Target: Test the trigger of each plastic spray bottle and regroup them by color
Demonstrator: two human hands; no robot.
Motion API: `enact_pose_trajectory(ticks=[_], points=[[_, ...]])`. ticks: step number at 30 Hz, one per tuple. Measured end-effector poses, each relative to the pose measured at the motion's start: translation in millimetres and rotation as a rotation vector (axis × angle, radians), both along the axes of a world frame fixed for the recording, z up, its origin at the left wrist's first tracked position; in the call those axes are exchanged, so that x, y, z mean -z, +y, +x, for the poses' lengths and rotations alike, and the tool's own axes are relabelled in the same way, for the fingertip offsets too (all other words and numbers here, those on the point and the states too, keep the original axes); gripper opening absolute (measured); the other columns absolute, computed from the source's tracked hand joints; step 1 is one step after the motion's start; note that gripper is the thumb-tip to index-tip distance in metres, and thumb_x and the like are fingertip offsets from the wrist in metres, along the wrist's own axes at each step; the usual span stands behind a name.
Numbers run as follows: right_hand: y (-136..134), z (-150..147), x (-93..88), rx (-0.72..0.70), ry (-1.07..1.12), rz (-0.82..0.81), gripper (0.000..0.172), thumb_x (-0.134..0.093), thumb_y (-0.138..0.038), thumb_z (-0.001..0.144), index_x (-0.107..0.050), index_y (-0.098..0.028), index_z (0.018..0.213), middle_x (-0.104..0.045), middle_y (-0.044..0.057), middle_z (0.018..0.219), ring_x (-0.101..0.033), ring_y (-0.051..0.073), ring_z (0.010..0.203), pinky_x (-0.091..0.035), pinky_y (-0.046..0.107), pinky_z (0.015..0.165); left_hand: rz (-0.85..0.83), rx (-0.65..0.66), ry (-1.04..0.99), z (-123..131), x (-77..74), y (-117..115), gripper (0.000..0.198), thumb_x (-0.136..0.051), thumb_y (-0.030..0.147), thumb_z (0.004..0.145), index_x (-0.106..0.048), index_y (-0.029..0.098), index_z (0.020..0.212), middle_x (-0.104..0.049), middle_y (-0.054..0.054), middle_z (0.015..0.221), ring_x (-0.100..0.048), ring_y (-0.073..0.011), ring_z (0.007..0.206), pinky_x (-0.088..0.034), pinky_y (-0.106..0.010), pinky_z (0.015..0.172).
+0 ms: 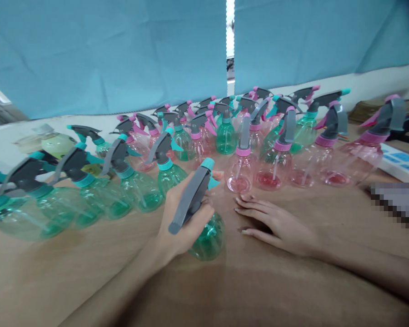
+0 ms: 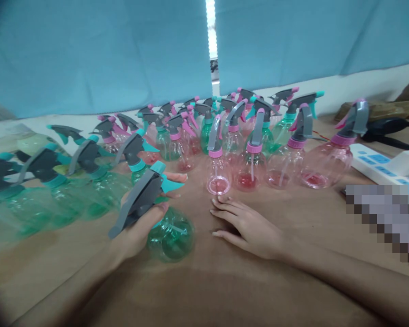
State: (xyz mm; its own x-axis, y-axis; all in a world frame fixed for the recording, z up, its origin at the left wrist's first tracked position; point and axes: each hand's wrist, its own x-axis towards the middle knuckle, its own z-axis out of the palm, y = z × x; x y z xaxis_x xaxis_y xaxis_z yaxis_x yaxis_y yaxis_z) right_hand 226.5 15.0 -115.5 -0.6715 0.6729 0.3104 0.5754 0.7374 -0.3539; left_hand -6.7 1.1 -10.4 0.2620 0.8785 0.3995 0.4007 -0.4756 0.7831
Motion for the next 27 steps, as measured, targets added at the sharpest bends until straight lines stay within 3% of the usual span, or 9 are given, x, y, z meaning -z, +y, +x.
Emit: enact_pose_trajectory(ticks=[8, 16, 20, 27], points=[[-0.3, -0.7, -0.5, -0.003, -0.011, 0.002, 0.047, -0.048, -0.043, 0.093, -0.05, -0.018, 0.133, -0.052, 0.009, 0.138, -0.04, 0.024, 0.133, -0.035, 0.046, 0.109, -0.051, -0.005, -0.018, 0.7, -1.4, -1.8, 0.044, -0.052, 0.014, 0.068, -0.061, 0.025, 0.11, -0.061, 0.002, 0.074, -0.051, -0.0151, 0.053, -0.043, -0.029, 0.051], [0.1, -0.5, -0.7, 0.0, -0.029, 0.008, 0.048, -0.048, -0.043, 0.094, -0.05, -0.017, 0.134, -0.052, 0.009, 0.138, -0.04, 0.024, 0.133, -0.035, 0.045, 0.11, -0.052, -0.017, -0.027, 0.6, -1.5, -2.1, 0.042, -0.052, 0.014, 0.069, -0.061, 0.026, 0.108, -0.065, 0.0, 0.093, -0.059, -0.0175, 0.071, -0.049, -0.031, 0.066], [0.3, -0.1, 0.4, -0.001, -0.032, 0.004, 0.048, -0.047, -0.043, 0.094, -0.049, -0.017, 0.135, -0.052, 0.009, 0.139, -0.04, 0.024, 0.133, -0.035, 0.046, 0.109, -0.048, -0.02, -0.017, 1.3, -1.8, -1.2, 0.041, -0.052, 0.014, 0.068, -0.061, 0.026, 0.106, -0.064, 0.0, 0.087, -0.056, -0.0166, 0.063, -0.047, -0.03, 0.06], [1.0, 0.1, 2.1, 0.005, -0.025, 0.002, 0.048, -0.048, -0.044, 0.094, -0.049, -0.018, 0.134, -0.052, 0.008, 0.138, -0.04, 0.024, 0.133, -0.035, 0.046, 0.11, 0.02, -0.016, 0.009, 1.5, -4.2, 0.5, 0.038, -0.051, 0.012, 0.067, -0.062, 0.025, 0.101, -0.063, 0.001, 0.082, -0.057, -0.0167, 0.065, -0.049, -0.03, 0.063]])
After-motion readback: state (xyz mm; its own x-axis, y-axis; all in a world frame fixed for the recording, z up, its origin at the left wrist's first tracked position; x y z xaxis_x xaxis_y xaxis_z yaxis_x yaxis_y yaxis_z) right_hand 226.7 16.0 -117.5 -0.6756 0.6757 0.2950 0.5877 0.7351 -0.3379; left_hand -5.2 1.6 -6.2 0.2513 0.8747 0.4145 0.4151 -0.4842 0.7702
